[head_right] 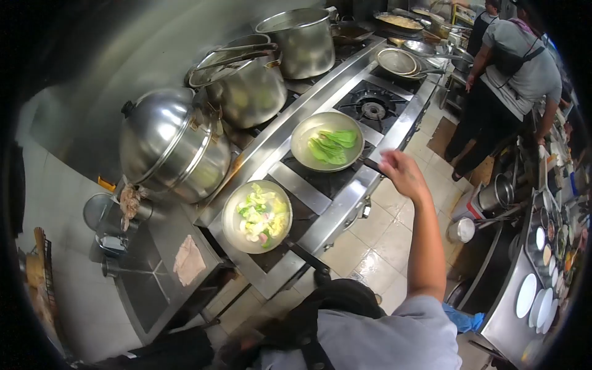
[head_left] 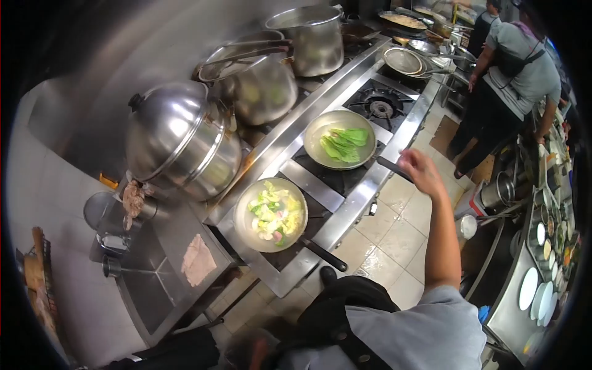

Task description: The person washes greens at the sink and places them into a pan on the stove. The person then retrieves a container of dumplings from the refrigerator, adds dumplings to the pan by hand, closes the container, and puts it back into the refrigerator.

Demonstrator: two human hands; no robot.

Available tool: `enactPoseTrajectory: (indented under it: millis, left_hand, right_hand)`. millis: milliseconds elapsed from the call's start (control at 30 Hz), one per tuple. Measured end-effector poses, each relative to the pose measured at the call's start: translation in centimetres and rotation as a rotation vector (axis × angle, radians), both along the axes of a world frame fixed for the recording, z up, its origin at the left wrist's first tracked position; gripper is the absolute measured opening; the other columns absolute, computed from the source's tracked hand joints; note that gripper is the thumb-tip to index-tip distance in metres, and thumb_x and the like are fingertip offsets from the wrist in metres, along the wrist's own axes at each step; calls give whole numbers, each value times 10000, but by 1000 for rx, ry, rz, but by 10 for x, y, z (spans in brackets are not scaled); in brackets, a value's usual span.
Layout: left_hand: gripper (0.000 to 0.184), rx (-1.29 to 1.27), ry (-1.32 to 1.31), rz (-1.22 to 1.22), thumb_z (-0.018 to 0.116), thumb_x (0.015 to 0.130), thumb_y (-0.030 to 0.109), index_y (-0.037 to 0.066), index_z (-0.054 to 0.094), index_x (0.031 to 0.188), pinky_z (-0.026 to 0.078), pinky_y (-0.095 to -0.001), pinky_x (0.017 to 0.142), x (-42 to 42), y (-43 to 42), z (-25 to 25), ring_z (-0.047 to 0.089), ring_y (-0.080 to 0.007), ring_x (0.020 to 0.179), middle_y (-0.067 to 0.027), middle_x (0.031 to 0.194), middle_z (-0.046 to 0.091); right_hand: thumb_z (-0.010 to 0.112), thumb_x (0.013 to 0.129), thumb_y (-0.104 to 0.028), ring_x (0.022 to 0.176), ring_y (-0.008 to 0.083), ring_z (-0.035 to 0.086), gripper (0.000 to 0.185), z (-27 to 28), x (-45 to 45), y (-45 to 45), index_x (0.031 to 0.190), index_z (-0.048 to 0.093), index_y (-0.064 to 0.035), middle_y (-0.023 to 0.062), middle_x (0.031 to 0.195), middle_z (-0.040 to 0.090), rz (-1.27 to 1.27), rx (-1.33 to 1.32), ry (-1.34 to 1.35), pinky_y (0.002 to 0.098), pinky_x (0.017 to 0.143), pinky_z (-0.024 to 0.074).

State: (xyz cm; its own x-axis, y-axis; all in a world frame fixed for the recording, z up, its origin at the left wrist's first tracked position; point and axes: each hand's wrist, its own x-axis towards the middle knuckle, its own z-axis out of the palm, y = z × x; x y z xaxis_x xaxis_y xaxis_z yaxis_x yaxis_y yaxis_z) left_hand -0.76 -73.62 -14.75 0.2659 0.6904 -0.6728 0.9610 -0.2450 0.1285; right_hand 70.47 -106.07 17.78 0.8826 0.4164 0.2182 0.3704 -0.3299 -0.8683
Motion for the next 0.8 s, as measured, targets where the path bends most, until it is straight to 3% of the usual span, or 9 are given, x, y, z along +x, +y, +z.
enactPoseTrajectory:
  millis: [100, 133, 167, 233, 267, 333, 433, 633, 800]
  left_hand:
    - [449, -58, 73, 30, 537, 829, 386, 12, 623, 1062, 438, -398, 885, 33, -31, -23, 556, -329, 1039, -164, 1109, 601]
    - [482, -74, 85, 59, 538, 828, 414, 11, 622, 1079, 433, -403, 903, 41, -39, -29, 550, -340, 1067, -172, 1134, 596]
    - [514, -85, 89, 87, 539, 827, 442, 11, 620, 1096, 427, -408, 920, 56, -44, -25, 545, -351, 1096, -181, 1160, 592]
    - [552, -108, 107, 33, 548, 817, 471, 5, 622, 1104, 431, -409, 927, 78, -58, -24, 548, -367, 1108, -193, 1191, 582]
    - [558, -115, 127, -32, 555, 808, 473, 1, 626, 1096, 440, -405, 916, 83, -65, -23, 557, -372, 1092, -197, 1198, 578]
    - [539, -145, 126, 0, 544, 815, 449, 4, 621, 1110, 444, -401, 912, 95, -85, -11, 558, -374, 1090, -202, 1199, 576]
    - [495, -211, 194, -85, 520, 828, 391, 11, 612, 1132, 441, -390, 922, 81, -122, -4, 556, -369, 1098, -209, 1204, 570]
    - [460, -259, 409, -282, 554, 828, 381, 53, 625, 1142, 423, -483, 925, 67, -176, -3, 554, -372, 1098, -190, 1181, 588]
    - [429, -268, 297, -47, 586, 824, 372, 55, 632, 1109, 452, -471, 811, 66, -194, -1, 595, -313, 970, -148, 1065, 625]
  right_hand:
    - [566, 897, -267, 666, 100, 577, 259, -78, -38, -74, 967, 595, -19, 37, 698, 602, -295, 207, 373, 256, 585, 463]
    - [528, 902, -350, 684, 196, 635, 337, -149, -45, -104, 942, 591, -21, 93, 733, 655, -272, 133, 267, 339, 589, 499]
    - [509, 896, -385, 865, 304, 649, 395, -231, -58, -135, 1043, 586, -27, 188, 926, 666, -269, -726, 110, 424, 738, 513]
    - [546, 858, -385, 1189, 324, 494, 492, -317, -106, -191, 1222, 523, -54, 237, 1238, 527, 481, -1338, 300, 446, 979, 405]
    - [563, 835, -420, 1187, 352, 486, 513, -296, -151, -213, 1208, 540, -68, 210, 1250, 528, 341, -1366, 329, 466, 995, 387]
    - [628, 764, -444, 1166, 353, 487, 554, -324, -203, -290, 1212, 550, -128, 165, 1261, 516, 388, -1477, 291, 496, 945, 401]
    - [629, 745, -372, 1241, 301, 424, 490, -296, -270, -393, 1201, 593, -197, 121, 1333, 467, 816, -1941, 239, 485, 1020, 299]
    - [613, 769, -416, 1174, 305, 500, 432, -290, -315, -473, 1129, 645, -179, 120, 1235, 553, 444, -1752, 512, 455, 999, 339]
    - [596, 788, -465, 1093, 307, 569, 430, -285, -294, -488, 1074, 680, -155, 116, 1139, 625, 456, -1690, 557, 422, 958, 388]
